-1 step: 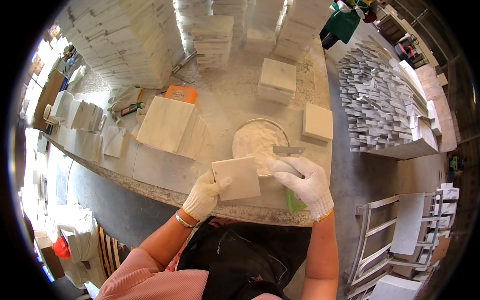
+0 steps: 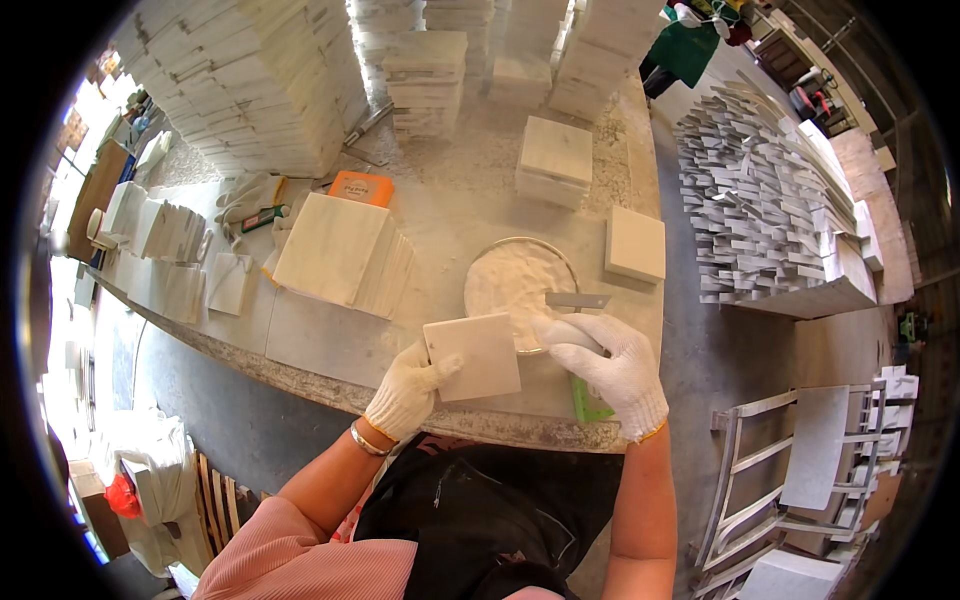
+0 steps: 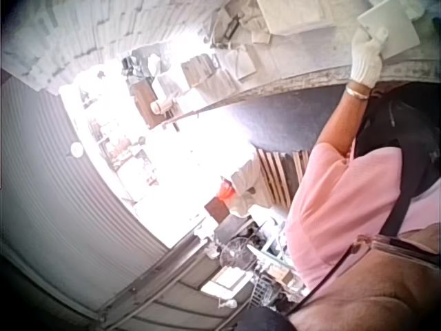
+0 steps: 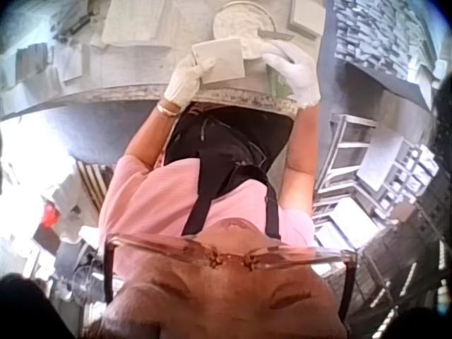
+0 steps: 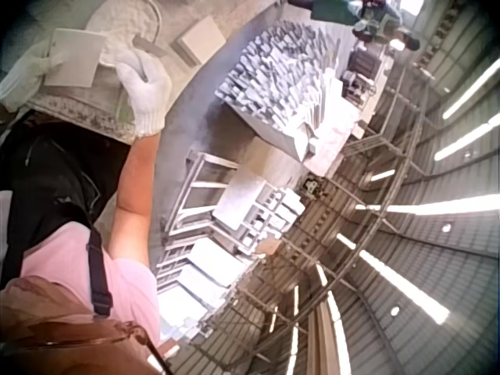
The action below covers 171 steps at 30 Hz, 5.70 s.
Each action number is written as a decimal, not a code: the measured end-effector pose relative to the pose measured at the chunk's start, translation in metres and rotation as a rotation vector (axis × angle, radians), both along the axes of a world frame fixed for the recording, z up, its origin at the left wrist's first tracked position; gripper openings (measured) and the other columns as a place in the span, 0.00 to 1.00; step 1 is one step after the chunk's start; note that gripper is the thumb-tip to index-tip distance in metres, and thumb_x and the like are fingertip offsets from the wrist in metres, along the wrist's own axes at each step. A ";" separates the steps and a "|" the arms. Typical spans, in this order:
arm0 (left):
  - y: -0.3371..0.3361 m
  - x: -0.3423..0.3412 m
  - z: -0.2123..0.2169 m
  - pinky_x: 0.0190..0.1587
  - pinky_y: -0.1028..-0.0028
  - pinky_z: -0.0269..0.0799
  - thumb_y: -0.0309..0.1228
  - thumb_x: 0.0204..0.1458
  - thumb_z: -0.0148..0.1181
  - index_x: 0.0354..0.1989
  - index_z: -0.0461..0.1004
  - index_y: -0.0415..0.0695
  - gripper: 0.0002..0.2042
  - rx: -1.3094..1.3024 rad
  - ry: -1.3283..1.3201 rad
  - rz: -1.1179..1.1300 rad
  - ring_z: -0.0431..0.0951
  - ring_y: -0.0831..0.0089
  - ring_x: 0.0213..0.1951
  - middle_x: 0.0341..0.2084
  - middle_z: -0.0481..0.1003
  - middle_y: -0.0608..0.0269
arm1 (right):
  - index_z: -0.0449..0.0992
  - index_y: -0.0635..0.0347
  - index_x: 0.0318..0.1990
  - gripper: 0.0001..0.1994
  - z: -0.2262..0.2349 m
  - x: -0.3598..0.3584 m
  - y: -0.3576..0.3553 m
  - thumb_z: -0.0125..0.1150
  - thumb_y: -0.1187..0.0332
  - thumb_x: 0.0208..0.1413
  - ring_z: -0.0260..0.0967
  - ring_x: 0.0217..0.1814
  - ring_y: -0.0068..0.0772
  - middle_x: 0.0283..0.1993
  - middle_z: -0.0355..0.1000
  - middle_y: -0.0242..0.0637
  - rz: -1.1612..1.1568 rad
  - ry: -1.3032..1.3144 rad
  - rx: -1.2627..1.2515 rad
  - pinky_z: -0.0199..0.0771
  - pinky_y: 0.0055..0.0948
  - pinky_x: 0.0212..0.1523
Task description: The person repeatedly picks up small white square tiles, scrapes their edges with a metal tool, and rubs the edges with a green block. The person handles tiles one at a time, rotating them to work different sides, and places finished tiles back on the table.
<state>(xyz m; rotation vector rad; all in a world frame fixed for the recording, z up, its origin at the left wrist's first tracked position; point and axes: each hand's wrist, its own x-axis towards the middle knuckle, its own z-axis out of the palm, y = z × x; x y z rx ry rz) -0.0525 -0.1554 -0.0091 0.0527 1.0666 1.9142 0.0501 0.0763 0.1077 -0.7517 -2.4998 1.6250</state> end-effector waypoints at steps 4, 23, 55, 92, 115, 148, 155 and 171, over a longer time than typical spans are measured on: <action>0.000 0.000 0.003 0.60 0.70 0.69 0.28 0.60 0.61 0.62 0.67 0.31 0.23 -0.002 -0.009 0.006 0.73 0.71 0.55 0.54 0.75 0.58 | 0.79 0.64 0.52 0.18 0.002 -0.002 0.003 0.70 0.71 0.54 0.73 0.44 0.21 0.42 0.78 0.30 -0.076 0.082 -0.194 0.74 0.24 0.48; 0.002 0.001 -0.005 0.57 0.71 0.71 0.30 0.59 0.63 0.60 0.66 0.29 0.25 -0.012 -0.035 0.023 0.74 0.72 0.52 0.51 0.75 0.57 | 0.81 0.55 0.47 0.15 -0.068 -0.105 0.105 0.64 0.69 0.49 0.74 0.37 0.33 0.34 0.76 0.35 -0.031 -0.268 0.485 0.74 0.31 0.42; -0.035 0.010 0.002 0.59 0.64 0.70 0.25 0.58 0.60 0.60 0.67 0.34 0.22 0.131 -0.024 0.076 0.75 0.65 0.55 0.53 0.75 0.56 | 0.78 0.60 0.40 0.09 -0.011 0.013 0.005 0.60 0.64 0.63 0.78 0.44 0.37 0.42 0.79 0.42 -0.179 0.053 0.141 0.76 0.31 0.47; -0.104 -0.023 -0.017 0.58 0.67 0.69 0.29 0.53 0.67 0.59 0.69 0.37 0.25 0.184 -0.015 0.122 0.76 0.68 0.53 0.51 0.76 0.60 | 0.72 0.64 0.45 0.09 -0.079 -0.057 -0.059 0.55 0.66 0.67 0.75 0.49 0.38 0.58 0.73 0.44 0.017 0.115 -0.799 0.79 0.41 0.50; -0.104 -0.021 -0.016 0.60 0.68 0.67 0.29 0.53 0.68 0.59 0.69 0.36 0.26 0.130 -0.040 0.128 0.75 0.70 0.53 0.51 0.76 0.60 | 0.72 0.58 0.44 0.05 -0.056 -0.088 -0.088 0.54 0.68 0.67 0.70 0.57 0.39 0.60 0.71 0.42 -0.182 0.134 -0.832 0.76 0.40 0.55; -0.098 -0.020 -0.015 0.60 0.68 0.67 0.31 0.51 0.71 0.59 0.68 0.35 0.28 0.086 -0.018 0.147 0.75 0.69 0.54 0.52 0.76 0.60 | 0.82 0.55 0.42 0.07 -0.048 -0.017 0.024 0.61 0.69 0.58 0.78 0.33 0.29 0.34 0.79 0.39 -0.427 0.053 0.546 0.76 0.30 0.34; -0.100 -0.019 -0.021 0.59 0.68 0.67 0.30 0.50 0.71 0.58 0.69 0.35 0.28 0.111 -0.015 0.148 0.75 0.69 0.54 0.50 0.77 0.60 | 0.79 0.50 0.44 0.08 -0.037 -0.053 0.023 0.58 0.63 0.60 0.75 0.45 0.51 0.42 0.78 0.45 -0.257 -0.179 0.935 0.75 0.42 0.45; -0.099 -0.018 -0.017 0.58 0.67 0.70 0.27 0.51 0.69 0.58 0.69 0.35 0.26 0.122 -0.048 0.138 0.76 0.67 0.53 0.52 0.76 0.57 | 0.78 0.50 0.46 0.09 -0.054 -0.026 0.015 0.61 0.70 0.58 0.77 0.44 0.48 0.42 0.79 0.42 -0.217 0.124 0.990 0.76 0.40 0.44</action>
